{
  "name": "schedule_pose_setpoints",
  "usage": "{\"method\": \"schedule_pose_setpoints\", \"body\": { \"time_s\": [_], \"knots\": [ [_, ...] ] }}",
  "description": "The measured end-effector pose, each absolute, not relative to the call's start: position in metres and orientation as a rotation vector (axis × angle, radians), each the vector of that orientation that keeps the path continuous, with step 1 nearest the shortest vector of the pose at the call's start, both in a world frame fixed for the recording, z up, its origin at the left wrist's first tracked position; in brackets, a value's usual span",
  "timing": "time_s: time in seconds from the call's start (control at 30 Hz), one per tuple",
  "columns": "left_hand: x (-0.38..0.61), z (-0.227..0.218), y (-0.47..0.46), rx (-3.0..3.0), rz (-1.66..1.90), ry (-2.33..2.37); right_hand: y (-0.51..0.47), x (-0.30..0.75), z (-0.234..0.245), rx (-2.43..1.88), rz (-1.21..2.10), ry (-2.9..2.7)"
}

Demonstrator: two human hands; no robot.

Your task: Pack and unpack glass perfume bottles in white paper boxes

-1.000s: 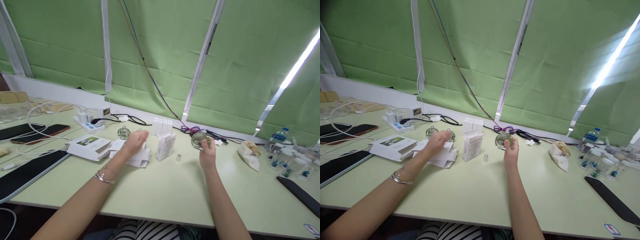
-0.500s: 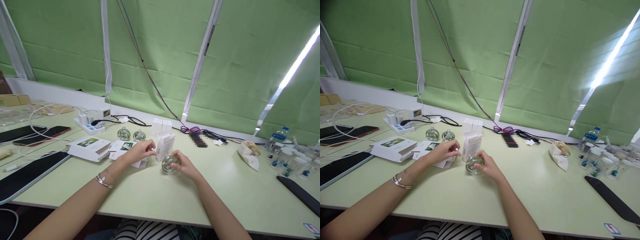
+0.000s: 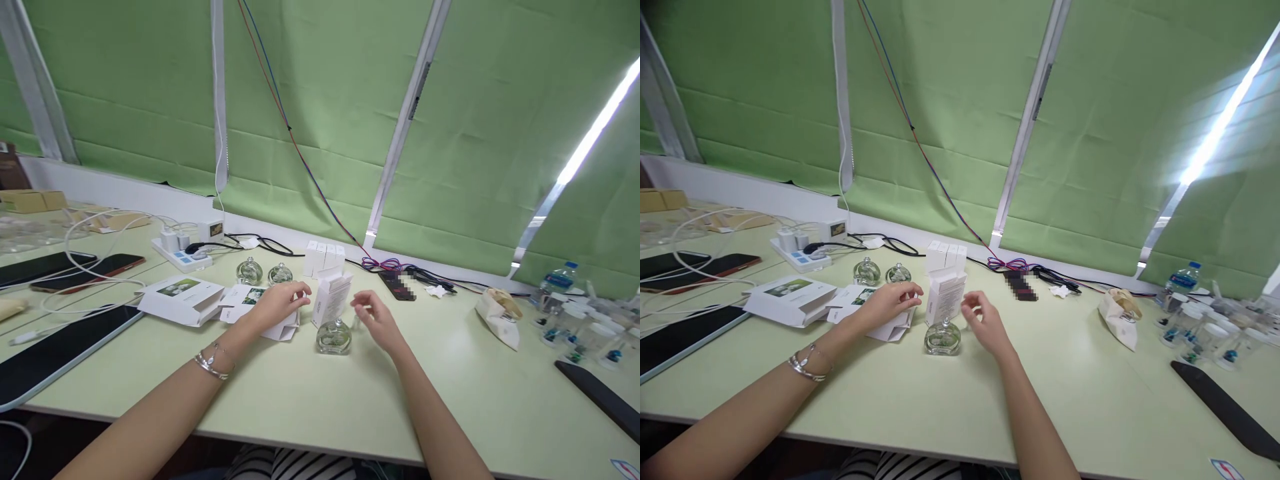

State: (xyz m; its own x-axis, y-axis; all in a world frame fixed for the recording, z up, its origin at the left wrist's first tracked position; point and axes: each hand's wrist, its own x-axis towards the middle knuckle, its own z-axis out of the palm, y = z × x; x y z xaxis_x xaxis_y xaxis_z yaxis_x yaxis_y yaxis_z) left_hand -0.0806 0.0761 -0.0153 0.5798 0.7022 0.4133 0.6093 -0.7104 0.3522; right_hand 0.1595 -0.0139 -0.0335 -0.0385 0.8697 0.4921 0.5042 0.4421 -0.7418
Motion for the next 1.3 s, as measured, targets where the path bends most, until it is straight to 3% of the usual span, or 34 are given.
{"method": "schedule_pose_setpoints", "body": {
  "time_s": [0.1, 0.6, 0.87, 1.13, 1.3],
  "knots": [
    [-0.08, -0.016, 0.076, 2.657, 0.788, 1.074, 0.008, 0.165, -0.027, -1.234, 0.268, -1.634],
    [-0.075, -0.017, 0.074, 2.68, 0.741, 1.135, 0.029, 0.159, -0.032, -1.221, 0.23, -1.748],
    [-0.073, -0.015, 0.072, 2.718, 0.781, 1.132, 0.018, 0.195, -0.021, -1.311, -0.096, -1.378],
    [-0.036, 0.013, 0.112, 2.893, 0.355, 1.364, 0.011, 0.222, -0.034, -1.496, -0.213, -1.266],
    [-0.016, 0.008, 0.127, 2.874, 0.071, 1.424, 0.013, 0.223, -0.037, -1.555, -0.222, -1.306]
  ]
}}
